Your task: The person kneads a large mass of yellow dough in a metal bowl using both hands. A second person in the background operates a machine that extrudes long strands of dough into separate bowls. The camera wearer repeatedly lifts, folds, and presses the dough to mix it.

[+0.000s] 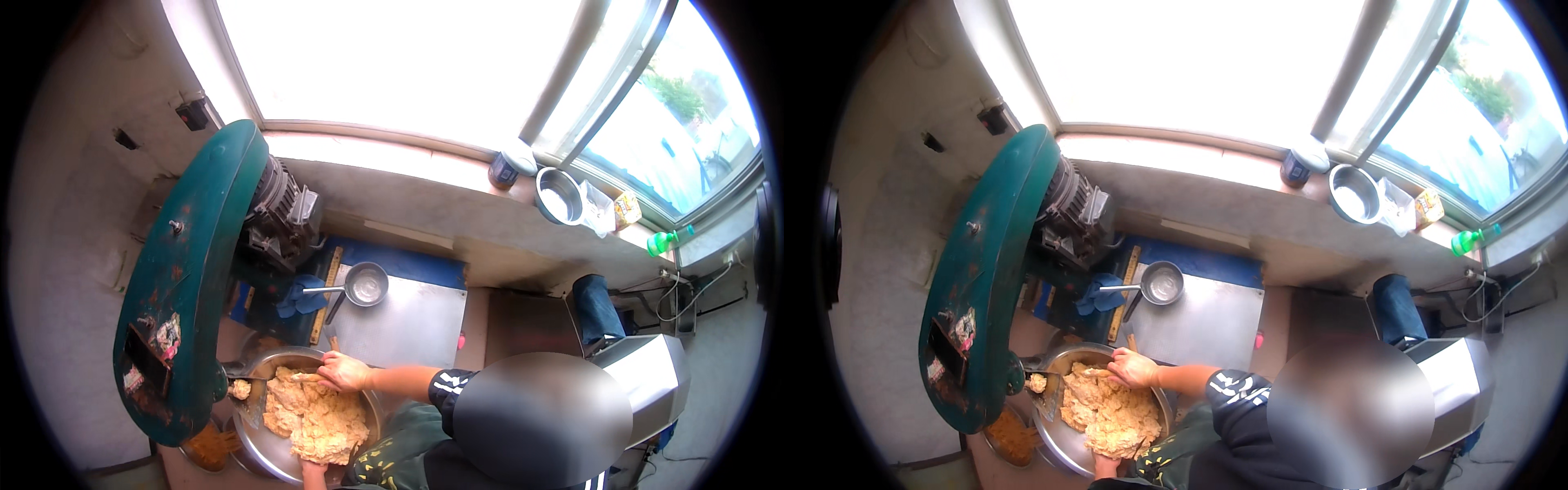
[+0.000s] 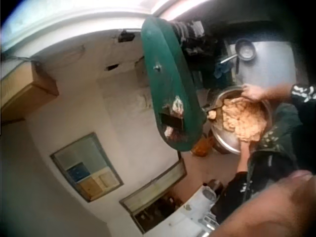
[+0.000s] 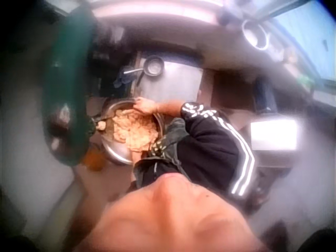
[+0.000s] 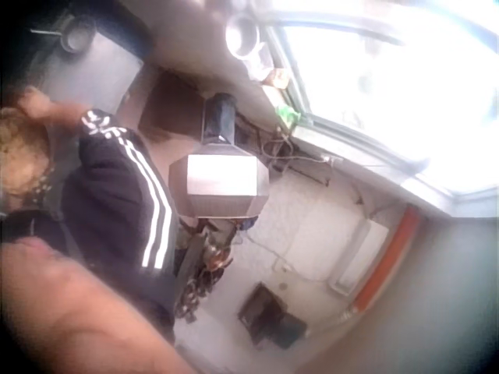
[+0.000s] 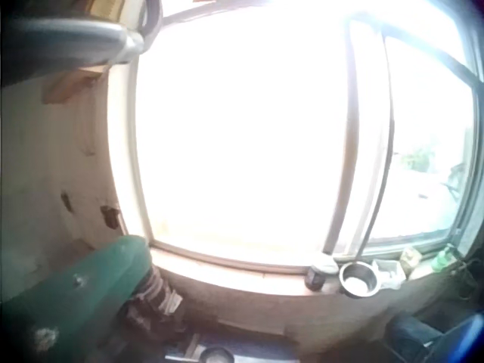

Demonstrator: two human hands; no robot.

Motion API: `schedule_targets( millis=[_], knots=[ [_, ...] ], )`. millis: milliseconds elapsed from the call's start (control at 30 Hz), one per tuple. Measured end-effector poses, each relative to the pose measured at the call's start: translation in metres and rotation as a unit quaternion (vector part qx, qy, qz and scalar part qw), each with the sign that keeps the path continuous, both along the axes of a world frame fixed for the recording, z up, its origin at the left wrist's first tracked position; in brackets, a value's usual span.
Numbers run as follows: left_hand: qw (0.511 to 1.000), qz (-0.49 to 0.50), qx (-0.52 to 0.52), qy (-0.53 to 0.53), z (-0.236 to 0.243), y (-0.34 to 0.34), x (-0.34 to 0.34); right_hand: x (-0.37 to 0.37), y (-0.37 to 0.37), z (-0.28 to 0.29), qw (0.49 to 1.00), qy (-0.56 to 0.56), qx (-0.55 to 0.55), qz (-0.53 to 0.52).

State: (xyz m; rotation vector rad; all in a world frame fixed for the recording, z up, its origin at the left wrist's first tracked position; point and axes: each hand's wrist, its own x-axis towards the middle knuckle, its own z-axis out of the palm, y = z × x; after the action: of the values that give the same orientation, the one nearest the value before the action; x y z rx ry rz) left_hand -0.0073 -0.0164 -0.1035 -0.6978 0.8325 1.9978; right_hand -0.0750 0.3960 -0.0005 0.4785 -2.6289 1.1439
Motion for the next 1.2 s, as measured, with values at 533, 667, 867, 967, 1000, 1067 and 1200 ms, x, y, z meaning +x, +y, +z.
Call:
schedule_targets(
  millis=[533,667,867,967,1000,1067,1200],
  knots=[
    [0.994,0.051,-0.088,0.050,0.171,0.113,-0.030,-0.010,0.004,0.015,0.998,0.044,-0.043,-0.017],
    [0.983,0.075,-0.118,0.120,0.163,0.153,-0.055,-0.016,0.003,0.005,0.997,0.054,-0.017,-0.052],
    [0.939,-0.059,-0.249,0.229,0.131,0.131,-0.050,-0.013,-0.010,0.000,0.999,0.015,0.022,-0.023],
    [0.866,-0.094,-0.400,0.286,0.069,0.078,-0.059,-0.015,-0.019,0.003,0.998,-0.006,0.068,-0.007],
    [0.779,-0.127,-0.494,0.365,0.064,0.072,-0.071,-0.016,-0.019,0.002,0.997,-0.002,0.072,-0.013],
    [0.638,-0.171,-0.577,0.479,0.055,0.069,-0.099,-0.018,-0.018,0.002,0.995,-0.007,0.098,-0.002],
    [0.631,-0.297,-0.529,0.484,0.072,0.114,-0.168,-0.019,-0.017,0.001,0.989,-0.001,0.147,-0.012]
  ],
)
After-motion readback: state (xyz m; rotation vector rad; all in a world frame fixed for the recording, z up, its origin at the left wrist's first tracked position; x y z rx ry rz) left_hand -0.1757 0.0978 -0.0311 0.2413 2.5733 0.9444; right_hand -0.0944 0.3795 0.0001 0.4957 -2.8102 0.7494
